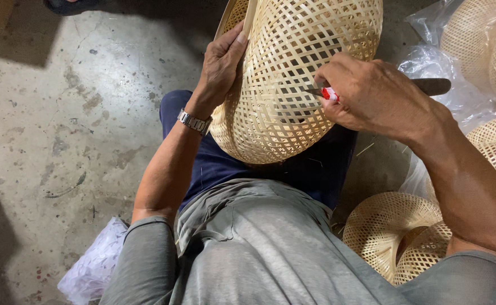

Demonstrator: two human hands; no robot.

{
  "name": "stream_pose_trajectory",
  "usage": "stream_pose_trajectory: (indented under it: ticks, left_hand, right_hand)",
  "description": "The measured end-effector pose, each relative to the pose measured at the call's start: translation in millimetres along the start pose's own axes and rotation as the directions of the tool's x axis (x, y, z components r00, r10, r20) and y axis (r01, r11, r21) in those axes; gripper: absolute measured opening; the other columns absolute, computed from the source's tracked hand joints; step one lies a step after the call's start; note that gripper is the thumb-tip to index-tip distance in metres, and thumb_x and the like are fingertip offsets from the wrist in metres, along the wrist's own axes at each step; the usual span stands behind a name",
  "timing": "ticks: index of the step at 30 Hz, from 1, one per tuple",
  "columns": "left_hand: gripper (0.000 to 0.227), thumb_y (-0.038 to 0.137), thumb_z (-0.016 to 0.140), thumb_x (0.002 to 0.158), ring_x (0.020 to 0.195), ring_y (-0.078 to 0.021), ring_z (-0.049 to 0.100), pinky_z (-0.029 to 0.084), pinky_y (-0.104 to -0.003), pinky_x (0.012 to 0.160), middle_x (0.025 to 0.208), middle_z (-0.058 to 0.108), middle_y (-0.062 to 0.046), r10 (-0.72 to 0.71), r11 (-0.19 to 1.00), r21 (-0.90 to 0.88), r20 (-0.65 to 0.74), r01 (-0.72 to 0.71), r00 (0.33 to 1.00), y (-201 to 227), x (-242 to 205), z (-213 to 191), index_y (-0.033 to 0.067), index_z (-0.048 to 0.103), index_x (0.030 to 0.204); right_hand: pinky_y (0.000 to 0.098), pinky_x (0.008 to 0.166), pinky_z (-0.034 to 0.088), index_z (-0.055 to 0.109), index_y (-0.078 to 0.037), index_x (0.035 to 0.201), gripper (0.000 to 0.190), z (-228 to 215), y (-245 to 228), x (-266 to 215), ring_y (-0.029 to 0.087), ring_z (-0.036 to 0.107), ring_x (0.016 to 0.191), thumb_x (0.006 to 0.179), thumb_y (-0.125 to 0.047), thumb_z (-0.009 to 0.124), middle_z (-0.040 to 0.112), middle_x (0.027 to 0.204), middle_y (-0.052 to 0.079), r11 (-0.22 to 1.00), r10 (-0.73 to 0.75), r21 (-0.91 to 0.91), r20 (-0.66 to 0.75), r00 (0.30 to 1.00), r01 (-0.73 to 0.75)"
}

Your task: The person sits on the floor and uses a small red-handled tool to trim or adjust the woven bamboo strips on the rim of a large basket. They rotate the basket to access different sections of the rim, working methodically around the circumference.

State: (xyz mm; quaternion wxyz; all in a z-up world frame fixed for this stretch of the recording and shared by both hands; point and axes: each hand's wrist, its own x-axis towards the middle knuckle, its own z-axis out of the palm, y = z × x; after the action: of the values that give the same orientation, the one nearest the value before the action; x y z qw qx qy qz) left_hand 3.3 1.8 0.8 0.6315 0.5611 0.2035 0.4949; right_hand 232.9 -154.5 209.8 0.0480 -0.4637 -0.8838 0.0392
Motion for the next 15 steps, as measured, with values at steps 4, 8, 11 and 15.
stream_pose_trajectory:
  ticks: [4,8,11,15]
  left_hand:
    - [0.043,0.022,0.05,0.114,0.104,-0.0075,0.071,0.062,-0.024,0.09,0.127,0.074,-0.01,-0.007,1.0,-0.007,0.003,0.007,1.0,-0.2,-0.4,0.0,0.001,0.049,0.152]
    - [0.044,0.022,0.05,0.113,0.1,-0.0073,0.072,0.063,-0.024,0.087,0.124,0.075,-0.01,-0.025,1.0,0.004,-0.006,0.025,1.0,0.0,-0.8,-1.3,0.0012,0.048,0.152]
    - [0.045,0.022,0.05,0.113,0.098,-0.0068,0.07,0.062,-0.023,0.086,0.123,0.074,-0.01,-0.033,0.999,-0.031,-0.005,0.033,0.999,-2.8,1.1,-2.6,0.0013,0.048,0.153]
    - [0.045,0.021,0.052,0.114,0.099,-0.0079,0.07,0.061,-0.024,0.087,0.125,0.073,-0.012,-0.043,0.998,-0.054,-0.024,0.042,0.999,-3.1,4.4,-15.7,0.0002,0.049,0.154]
  right_hand:
    - [0.038,0.061,0.059,0.06,0.003,0.104,0.022,3.5,2.0,-1.7,0.029,0.066,0.068,0.09,-0.01,0.07,0.061,0.091,0.016,1.0,-0.006,-0.005,0.001,1.0,0.006]
    - [0.0355,0.06,0.059,0.061,0.003,0.108,0.025,11.8,6.8,-4.1,0.026,0.066,0.067,0.09,-0.011,0.072,0.061,0.091,0.015,1.0,-0.022,-0.004,-0.032,0.999,0.021]
    - [0.033,0.057,0.057,0.063,0.001,0.108,0.023,20.9,13.5,-5.3,0.022,0.063,0.066,0.095,-0.015,0.073,0.062,0.091,0.012,1.0,-0.02,-0.015,-0.049,0.999,0.019]
    - [0.0244,0.049,0.053,0.06,-0.001,0.128,0.038,22.6,24.0,-27.7,0.012,0.058,0.064,0.096,-0.017,0.073,0.063,0.1,0.01,0.914,0.252,0.369,-0.199,0.947,-0.166]
